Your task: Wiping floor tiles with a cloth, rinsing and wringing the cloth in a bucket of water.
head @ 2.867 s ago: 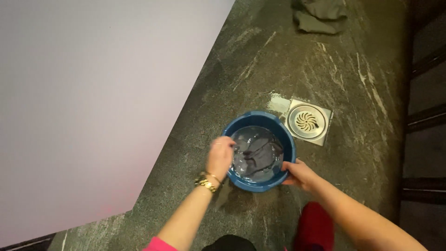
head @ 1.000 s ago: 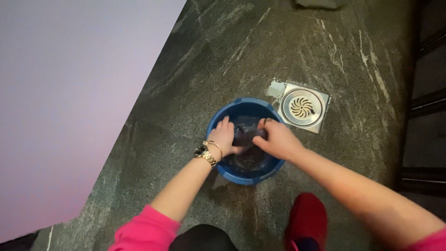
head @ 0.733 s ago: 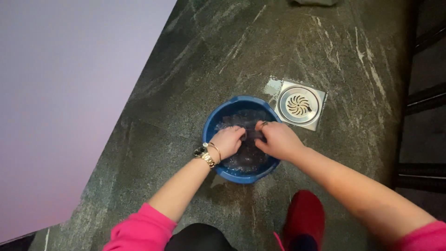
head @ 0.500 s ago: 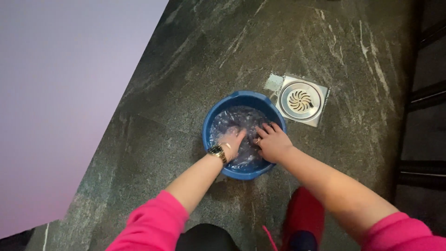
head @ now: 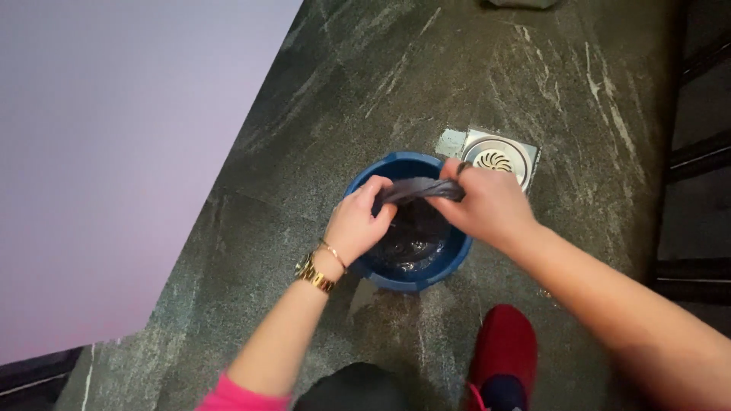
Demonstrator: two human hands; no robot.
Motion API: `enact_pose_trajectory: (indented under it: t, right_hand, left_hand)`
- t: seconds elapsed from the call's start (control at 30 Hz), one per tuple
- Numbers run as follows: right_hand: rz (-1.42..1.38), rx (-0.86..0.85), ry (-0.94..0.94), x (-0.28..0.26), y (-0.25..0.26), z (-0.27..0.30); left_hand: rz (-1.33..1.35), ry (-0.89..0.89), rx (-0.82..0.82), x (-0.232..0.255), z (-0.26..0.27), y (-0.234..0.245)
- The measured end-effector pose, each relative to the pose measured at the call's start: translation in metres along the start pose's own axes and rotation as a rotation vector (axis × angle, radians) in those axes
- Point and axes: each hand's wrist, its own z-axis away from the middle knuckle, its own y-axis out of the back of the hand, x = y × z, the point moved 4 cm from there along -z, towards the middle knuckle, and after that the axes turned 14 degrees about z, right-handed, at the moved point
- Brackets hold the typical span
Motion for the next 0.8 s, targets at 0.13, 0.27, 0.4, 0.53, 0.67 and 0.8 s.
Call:
enact_pose_trajectory:
  t: [0.13, 0.27, 0.4, 0.53, 0.67, 0.8]
  right_hand:
    - [-0.048, 0.155, -0.044, -0.002, 0.04, 0.012]
    - [-0.213, 0.207, -0.166, -0.003, 0.061, 0.02]
    - [-0.31, 0.125, -0.252, -0.004, 0.062, 0.031]
    - [-0.197, -0.006, -0.227, 0.003, 0.053, 0.034]
    - [-0.13, -0.098, -0.076, 0.013, 0.019, 0.02]
    - [-0.166, -0.061, 0.119, 0.001, -0.009, 0.021]
  left_hand:
    - [0.062, -0.248, 0.222, 0.026, 0.018, 0.01]
    - [0.148, -0.425, 0.337, 0.049, 0.029, 0.017]
    - [0.127, -0.404, 0.211, 0.049, 0.038, 0.009]
    - [0.027, -0.265, 0.126, 0.011, 0.041, 0.003]
    - [-0.087, -0.282, 0.144, -0.03, 0.033, -0.006]
    - [-0.081, -0.325, 0.112, -0.04, 0.025, -0.015]
